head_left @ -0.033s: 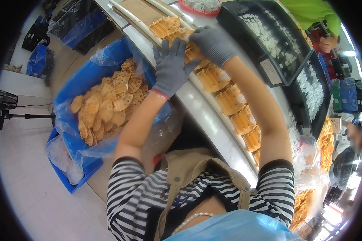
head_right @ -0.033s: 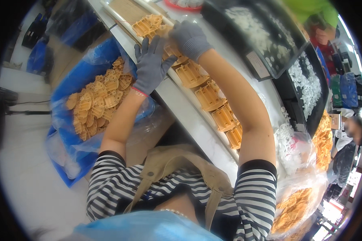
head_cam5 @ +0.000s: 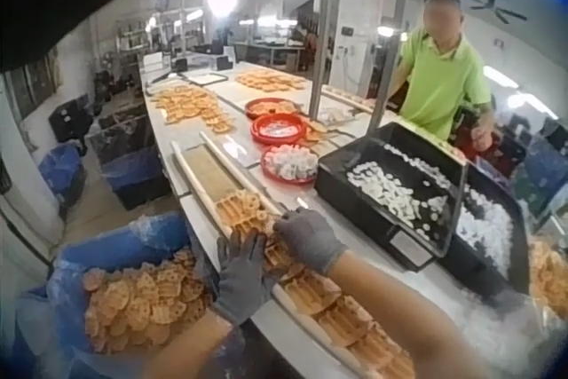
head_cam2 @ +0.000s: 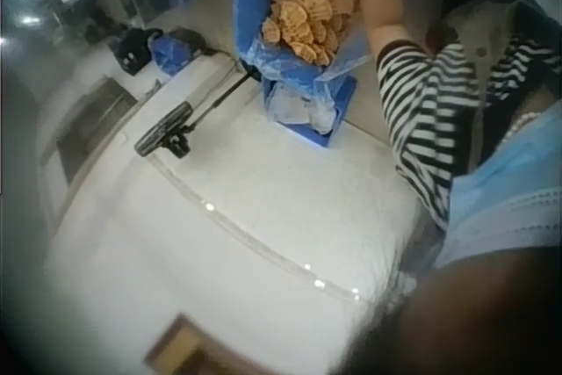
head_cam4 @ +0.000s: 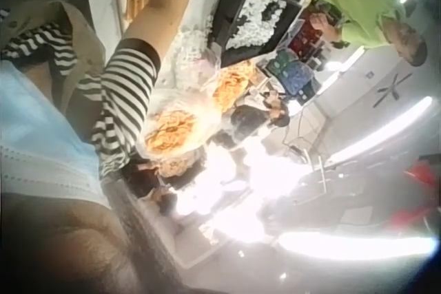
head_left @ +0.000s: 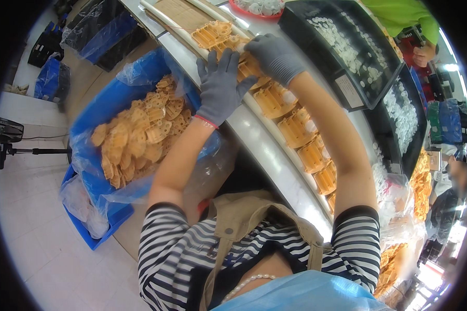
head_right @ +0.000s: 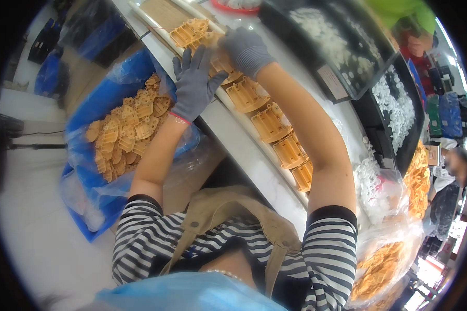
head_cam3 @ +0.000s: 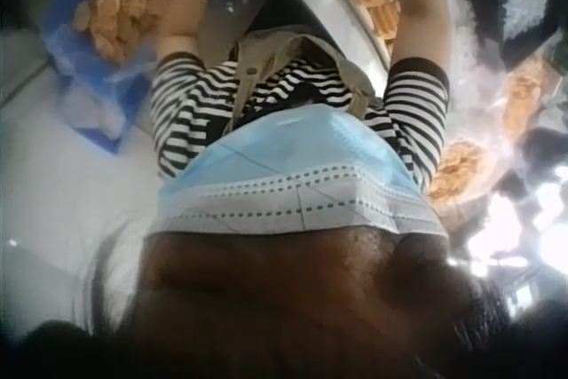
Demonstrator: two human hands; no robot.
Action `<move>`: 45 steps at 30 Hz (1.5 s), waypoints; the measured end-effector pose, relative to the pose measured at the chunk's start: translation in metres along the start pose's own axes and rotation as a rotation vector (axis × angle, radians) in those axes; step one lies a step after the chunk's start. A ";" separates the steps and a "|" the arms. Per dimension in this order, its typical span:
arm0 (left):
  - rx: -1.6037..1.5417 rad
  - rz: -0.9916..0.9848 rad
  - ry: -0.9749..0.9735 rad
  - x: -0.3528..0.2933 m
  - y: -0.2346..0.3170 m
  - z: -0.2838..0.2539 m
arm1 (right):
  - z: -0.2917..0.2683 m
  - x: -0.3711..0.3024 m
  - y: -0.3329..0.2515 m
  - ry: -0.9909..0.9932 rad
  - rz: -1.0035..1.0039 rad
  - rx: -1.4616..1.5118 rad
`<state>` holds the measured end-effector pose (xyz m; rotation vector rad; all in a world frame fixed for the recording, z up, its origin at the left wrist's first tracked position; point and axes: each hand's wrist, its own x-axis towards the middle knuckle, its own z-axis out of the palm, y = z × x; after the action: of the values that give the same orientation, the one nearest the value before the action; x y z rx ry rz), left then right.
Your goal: The recorder is assembling plastic toy components by fitting together orange and white pieces at a factory workstation.
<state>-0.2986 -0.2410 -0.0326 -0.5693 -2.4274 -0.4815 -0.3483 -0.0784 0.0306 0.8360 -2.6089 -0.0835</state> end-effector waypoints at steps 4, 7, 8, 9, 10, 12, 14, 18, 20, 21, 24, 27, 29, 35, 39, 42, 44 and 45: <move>0.011 0.022 -0.015 0.007 -0.003 0.020 | -0.040 -0.030 0.023 0.009 0.216 0.175; 0.055 0.043 0.000 -0.005 -0.019 0.015 | -0.100 -0.088 0.031 0.128 0.206 0.351; 0.083 0.049 -0.010 -0.004 -0.019 0.011 | -0.110 -0.117 0.038 -0.002 0.361 0.319; 0.113 0.054 -0.012 -0.003 -0.016 0.009 | -0.123 -0.147 0.048 0.008 0.447 0.364; 0.072 0.059 -0.015 -0.003 -0.017 0.013 | -0.133 -0.172 0.059 -0.100 0.551 0.301; 0.090 0.056 -0.024 -0.003 -0.015 0.015 | -0.145 -0.229 0.074 -0.228 0.877 0.305; 0.082 0.074 -0.019 0.001 -0.003 0.015 | -0.142 -0.298 0.088 -0.205 0.894 0.225; 0.088 0.078 -0.022 -0.002 -0.008 0.014 | -0.135 -0.359 0.084 -0.313 1.099 0.227; 0.086 0.074 -0.022 -0.005 -0.011 0.014 | -0.137 -0.371 0.072 -0.382 1.097 -0.056; 0.089 0.074 -0.018 -0.005 -0.012 0.014 | -0.137 -0.373 0.066 -0.381 1.099 -0.052; 0.093 0.077 -0.013 -0.004 -0.012 0.014 | -0.127 -0.389 0.065 -0.525 1.088 0.013; 0.082 0.082 -0.011 -0.003 -0.013 0.016 | -0.127 -0.406 0.067 -0.515 1.020 0.049; 0.067 0.086 -0.010 -0.002 -0.011 0.017 | -0.129 -0.416 0.065 -0.439 0.914 0.030; 0.061 0.099 0.019 -0.007 -0.018 0.022 | -0.166 -0.394 0.044 -0.473 1.193 0.028; 0.049 0.104 0.001 -0.003 -0.019 0.019 | -0.165 -0.405 0.050 -0.491 1.147 0.042; 0.050 0.103 -0.016 -0.002 -0.015 0.018 | -0.171 -0.397 0.040 -0.495 1.340 0.160; 0.054 0.100 -0.017 -0.002 -0.014 0.018 | -0.166 -0.407 0.039 -0.511 1.293 0.008; 0.053 0.104 -0.021 -0.002 -0.014 0.017 | -0.166 -0.410 0.039 -0.514 1.298 0.011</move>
<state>-0.3120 -0.2453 -0.0500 -0.6777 -2.4089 -0.3686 -0.0012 0.1974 0.0452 -1.0867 -3.0568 0.0980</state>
